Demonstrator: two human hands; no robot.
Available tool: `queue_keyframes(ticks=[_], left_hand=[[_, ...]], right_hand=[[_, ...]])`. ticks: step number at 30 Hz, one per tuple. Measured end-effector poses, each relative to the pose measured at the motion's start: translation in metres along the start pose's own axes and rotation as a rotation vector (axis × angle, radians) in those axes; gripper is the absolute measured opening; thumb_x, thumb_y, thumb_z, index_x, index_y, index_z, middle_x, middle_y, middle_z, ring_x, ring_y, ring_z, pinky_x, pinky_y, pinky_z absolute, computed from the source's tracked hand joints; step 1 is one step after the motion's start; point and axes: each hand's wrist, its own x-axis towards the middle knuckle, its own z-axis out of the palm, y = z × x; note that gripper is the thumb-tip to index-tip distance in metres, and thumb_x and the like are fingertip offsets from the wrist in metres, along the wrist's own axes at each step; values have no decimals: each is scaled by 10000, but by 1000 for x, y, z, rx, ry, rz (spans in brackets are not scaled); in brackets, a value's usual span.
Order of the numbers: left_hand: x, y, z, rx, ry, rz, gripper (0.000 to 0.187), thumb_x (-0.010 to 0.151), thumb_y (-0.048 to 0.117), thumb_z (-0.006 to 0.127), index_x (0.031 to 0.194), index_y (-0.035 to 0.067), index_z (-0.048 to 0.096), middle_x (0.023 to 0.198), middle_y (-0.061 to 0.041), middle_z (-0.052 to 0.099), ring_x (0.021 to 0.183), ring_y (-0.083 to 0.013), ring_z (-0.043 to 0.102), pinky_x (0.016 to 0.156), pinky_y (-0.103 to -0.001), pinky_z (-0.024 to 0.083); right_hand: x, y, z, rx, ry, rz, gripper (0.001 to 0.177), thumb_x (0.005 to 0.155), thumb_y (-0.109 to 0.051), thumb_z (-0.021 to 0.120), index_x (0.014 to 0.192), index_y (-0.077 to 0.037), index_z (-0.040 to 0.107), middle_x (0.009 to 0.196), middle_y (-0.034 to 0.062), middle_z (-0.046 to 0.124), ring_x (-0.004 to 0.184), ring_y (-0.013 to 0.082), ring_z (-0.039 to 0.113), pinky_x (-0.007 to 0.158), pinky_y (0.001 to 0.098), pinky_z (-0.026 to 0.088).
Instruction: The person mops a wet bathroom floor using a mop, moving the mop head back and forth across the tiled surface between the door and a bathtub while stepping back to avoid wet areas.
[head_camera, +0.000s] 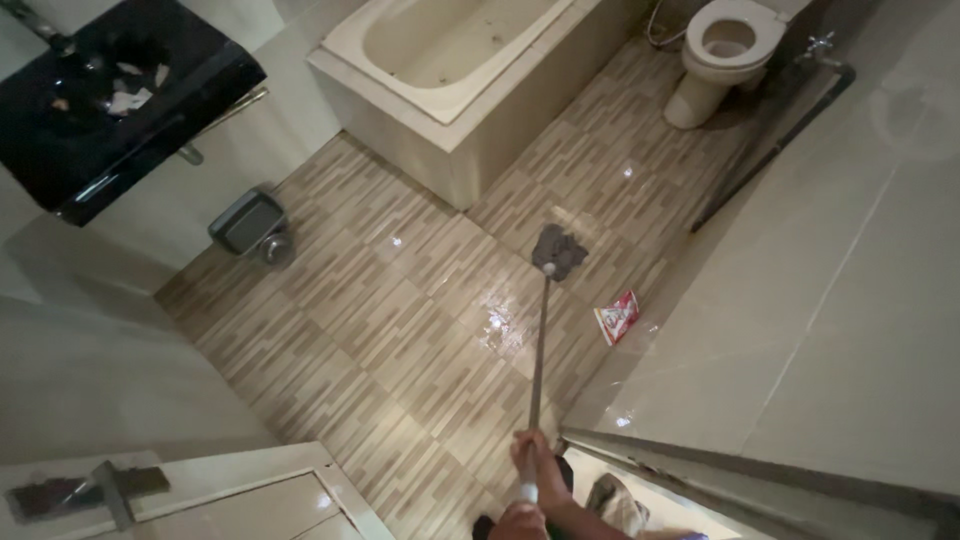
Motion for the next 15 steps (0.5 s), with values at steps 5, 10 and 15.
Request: queue_keyframes(ticks=[5, 10, 15], left_hand=[[76, 45, -27, 56, 77, 145, 70, 740, 56, 676, 797, 23, 702, 1108, -272, 656, 1093, -418, 690, 888, -432, 583], [171, 29, -14, 154, -50, 0, 154, 727, 79, 635, 839, 23, 725, 969, -220, 719, 1005, -405, 699, 893, -455, 561], [211, -55, 6, 193, -35, 103, 121, 751, 122, 648, 816, 57, 728, 921, -165, 733, 945, -366, 701, 856, -442, 572]], right_hand=[[39, -33, 7, -851, -54, -547, 576, 979, -285, 538, 1501, -208, 307, 1448, 25, 449, 1335, 128, 470, 1135, 311, 337], [120, -98, 15, -841, -453, -794, 711, 1027, -74, 557, 1639, -154, 205, 1511, 88, 382, 1463, 223, 367, 1314, 385, 225], [203, -143, 35, -745, -75, -528, 422, 965, -256, 662, 1316, -152, 451, 1097, 58, 491, 1013, 209, 509, 907, 346, 406]])
